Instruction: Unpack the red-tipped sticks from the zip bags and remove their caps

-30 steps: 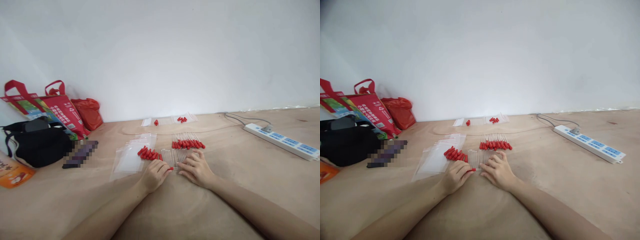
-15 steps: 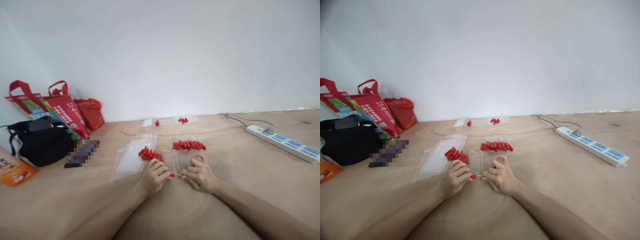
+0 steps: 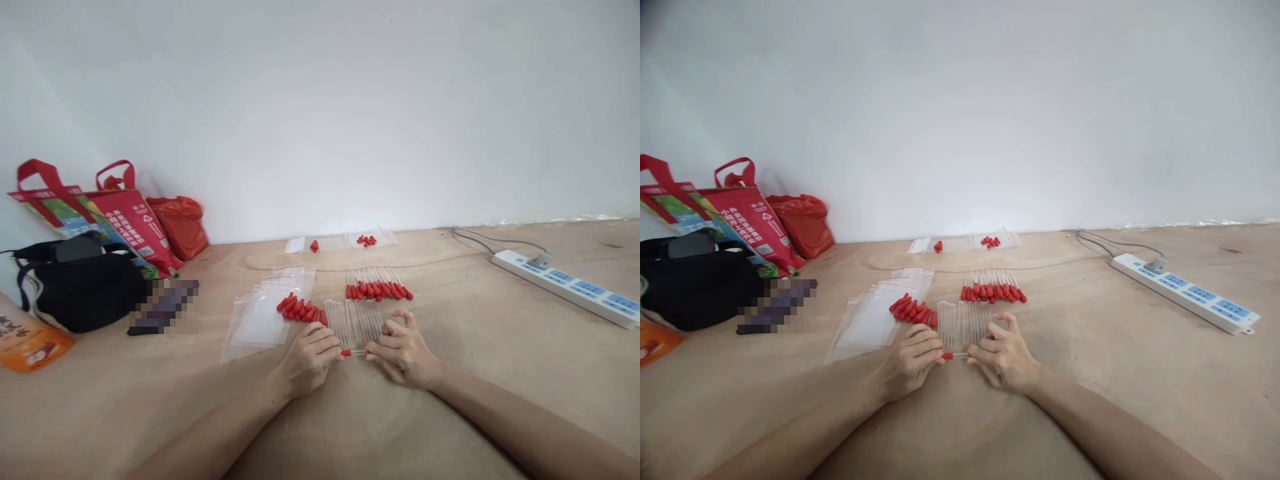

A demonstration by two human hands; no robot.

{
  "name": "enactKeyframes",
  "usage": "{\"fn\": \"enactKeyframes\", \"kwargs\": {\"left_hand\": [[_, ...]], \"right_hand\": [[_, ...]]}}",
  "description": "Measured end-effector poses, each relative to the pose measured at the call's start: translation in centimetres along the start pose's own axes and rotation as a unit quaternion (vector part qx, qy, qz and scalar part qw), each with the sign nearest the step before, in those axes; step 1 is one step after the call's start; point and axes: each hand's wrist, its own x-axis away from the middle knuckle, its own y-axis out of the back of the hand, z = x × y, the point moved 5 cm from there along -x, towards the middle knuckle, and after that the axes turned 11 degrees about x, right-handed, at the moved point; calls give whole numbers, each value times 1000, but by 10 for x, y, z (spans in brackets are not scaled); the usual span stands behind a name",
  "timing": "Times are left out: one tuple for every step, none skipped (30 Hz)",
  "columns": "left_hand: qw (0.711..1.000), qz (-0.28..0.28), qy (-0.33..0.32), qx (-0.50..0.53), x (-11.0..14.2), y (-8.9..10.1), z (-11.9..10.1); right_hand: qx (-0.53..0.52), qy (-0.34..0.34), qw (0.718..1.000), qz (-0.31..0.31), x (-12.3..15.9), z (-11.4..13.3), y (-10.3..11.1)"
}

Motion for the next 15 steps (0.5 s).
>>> {"fn": "enactKeyframes", "kwargs": {"left_hand": [[1000,-2,0,4,0,0,0],[1000,-6,0,9,-1,0,0],[1000,-9,-1,14,0,1,1],[1000,-14,-2,19,1,2,2],[1000,-20,-3,24,2,4,3],[999,-29,1,25,5,7,6],[999,-40,9,23,9,11,9],[998,-52,23,19,13,16,13],[997,-65,41,13,18,21,17],[995,-75,59,8,23,25,21],[994,-81,73,10,27,27,23],[992,-89,85,11,30,30,25],[990,-100,96,11,33,32,27],[988,-112,109,7,34,34,28],[984,-127,128,-3,34,36,30]], "right_hand": [[3,0,1000,4,0,0,-1],[6,0,1000,8,0,1,-1],[6,1,1000,12,1,1,-1],[5,1,1000,13,1,0,-1],[3,-2,1000,12,2,-2,0],[1,-11,1000,9,4,-5,2],[0,-25,1000,6,5,-10,4],[-2,-43,999,3,7,-15,6],[-2,-64,998,1,9,-20,8],[-2,-82,997,0,11,-25,10],[2,-94,996,1,12,-28,10],[9,-101,995,3,13,-30,10],[19,-103,994,6,13,-31,10],[30,-105,994,10,12,-31,8],[39,-109,993,11,11,-30,7]]}}
